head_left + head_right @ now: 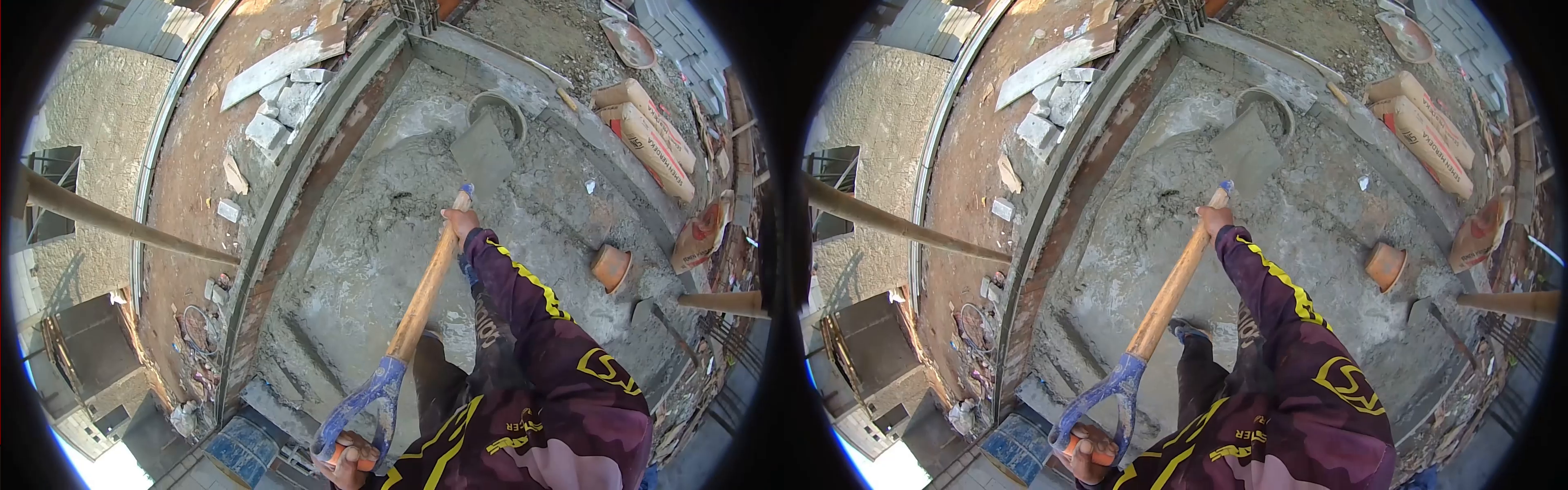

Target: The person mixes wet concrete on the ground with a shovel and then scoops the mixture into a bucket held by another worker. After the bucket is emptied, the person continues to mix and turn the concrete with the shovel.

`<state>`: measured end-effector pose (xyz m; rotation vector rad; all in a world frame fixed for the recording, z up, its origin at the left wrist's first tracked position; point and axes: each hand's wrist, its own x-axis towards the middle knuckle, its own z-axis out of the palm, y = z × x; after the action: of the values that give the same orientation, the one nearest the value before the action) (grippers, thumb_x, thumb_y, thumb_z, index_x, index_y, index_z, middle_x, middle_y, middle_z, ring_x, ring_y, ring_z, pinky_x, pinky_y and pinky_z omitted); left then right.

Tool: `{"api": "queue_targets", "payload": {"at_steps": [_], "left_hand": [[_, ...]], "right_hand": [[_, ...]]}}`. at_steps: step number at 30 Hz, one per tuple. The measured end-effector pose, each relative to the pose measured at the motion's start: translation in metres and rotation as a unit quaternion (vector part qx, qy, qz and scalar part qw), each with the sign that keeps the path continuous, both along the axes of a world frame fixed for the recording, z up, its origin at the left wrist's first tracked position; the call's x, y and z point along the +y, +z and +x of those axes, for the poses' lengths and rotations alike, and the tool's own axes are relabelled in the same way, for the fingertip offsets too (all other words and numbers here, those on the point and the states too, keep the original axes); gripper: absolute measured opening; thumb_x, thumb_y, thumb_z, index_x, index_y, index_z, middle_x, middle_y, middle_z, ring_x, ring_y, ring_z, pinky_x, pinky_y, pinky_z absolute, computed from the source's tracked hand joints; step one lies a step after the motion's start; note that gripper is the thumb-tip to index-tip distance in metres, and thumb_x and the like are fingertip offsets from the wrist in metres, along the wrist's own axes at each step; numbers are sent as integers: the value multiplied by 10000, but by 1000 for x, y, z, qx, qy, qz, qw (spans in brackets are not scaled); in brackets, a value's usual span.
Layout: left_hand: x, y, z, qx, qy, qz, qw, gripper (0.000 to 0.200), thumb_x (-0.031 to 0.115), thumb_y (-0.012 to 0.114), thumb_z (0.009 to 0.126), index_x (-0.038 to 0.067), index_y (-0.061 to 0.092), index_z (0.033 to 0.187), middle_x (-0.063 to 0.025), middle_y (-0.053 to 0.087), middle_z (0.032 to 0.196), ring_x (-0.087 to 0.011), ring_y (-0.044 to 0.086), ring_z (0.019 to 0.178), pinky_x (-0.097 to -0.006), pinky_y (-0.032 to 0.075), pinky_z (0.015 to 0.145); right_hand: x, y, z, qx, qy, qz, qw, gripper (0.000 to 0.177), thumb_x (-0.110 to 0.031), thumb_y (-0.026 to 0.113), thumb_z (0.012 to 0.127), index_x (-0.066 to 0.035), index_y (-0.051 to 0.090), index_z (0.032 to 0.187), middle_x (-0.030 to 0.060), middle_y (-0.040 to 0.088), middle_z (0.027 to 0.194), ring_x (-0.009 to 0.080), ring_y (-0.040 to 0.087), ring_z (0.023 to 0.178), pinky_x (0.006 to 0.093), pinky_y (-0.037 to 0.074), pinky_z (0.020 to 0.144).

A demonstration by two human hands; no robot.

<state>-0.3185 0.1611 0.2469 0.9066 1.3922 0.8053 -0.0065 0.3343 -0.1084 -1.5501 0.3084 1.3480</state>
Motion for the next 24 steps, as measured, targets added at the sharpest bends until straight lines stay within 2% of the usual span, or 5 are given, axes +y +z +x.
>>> {"api": "queue_targets", "payload": {"at_steps": [4, 10, 19, 22, 24], "left_hand": [[-35, 2, -62, -87, 124, -71, 986, 288, 174, 595, 809, -25, 505, 998, -117, 566, 755, -200, 554, 587, -302, 446, 496], [-117, -50, -153, 70, 382, -48, 920, 458, 481, 488, 867, 55, 452, 703, -38, 444, 485, -143, 432, 355, -262, 382, 335], [-236, -216, -351, 178, 502, -248, 809, 462, 552, 463, 857, 95, 446, 794, -43, 479, 591, -157, 494, 463, -272, 400, 411], [-305, -246, -437, 224, 605, -268, 716, 500, 591, 467, 834, 91, 450, 814, -33, 477, 614, -146, 479, 480, -272, 401, 440], [-371, -269, -496, 414, 641, -297, 574, 521, 634, 501, 787, 115, 464, 768, 24, 355, 545, -92, 334, 422, -240, 274, 366]], "right_hand": [[-45, -59, -47, -92, 38, -61, 993, 387, -155, 657, 746, 70, 458, 990, 149, 529, 812, 279, 580, 624, 399, 488, 516], [-103, -41, -100, 224, -137, -57, 963, 455, -278, 724, 694, -66, 461, 998, 82, 488, 875, 262, 542, 673, 421, 473, 635], [-154, -187, -330, 53, 32, -208, 976, 276, -214, 669, 699, -111, 494, 885, 41, 468, 790, 218, 498, 699, 399, 450, 628], [-195, -225, -457, 137, 89, -225, 961, 266, -182, 654, 697, -100, 496, 895, 62, 463, 825, 242, 499, 731, 418, 457, 641], [-244, -272, -540, 233, 142, -232, 934, 276, -154, 650, 690, -101, 498, 913, 87, 457, 872, 268, 493, 773, 441, 464, 662]]}}
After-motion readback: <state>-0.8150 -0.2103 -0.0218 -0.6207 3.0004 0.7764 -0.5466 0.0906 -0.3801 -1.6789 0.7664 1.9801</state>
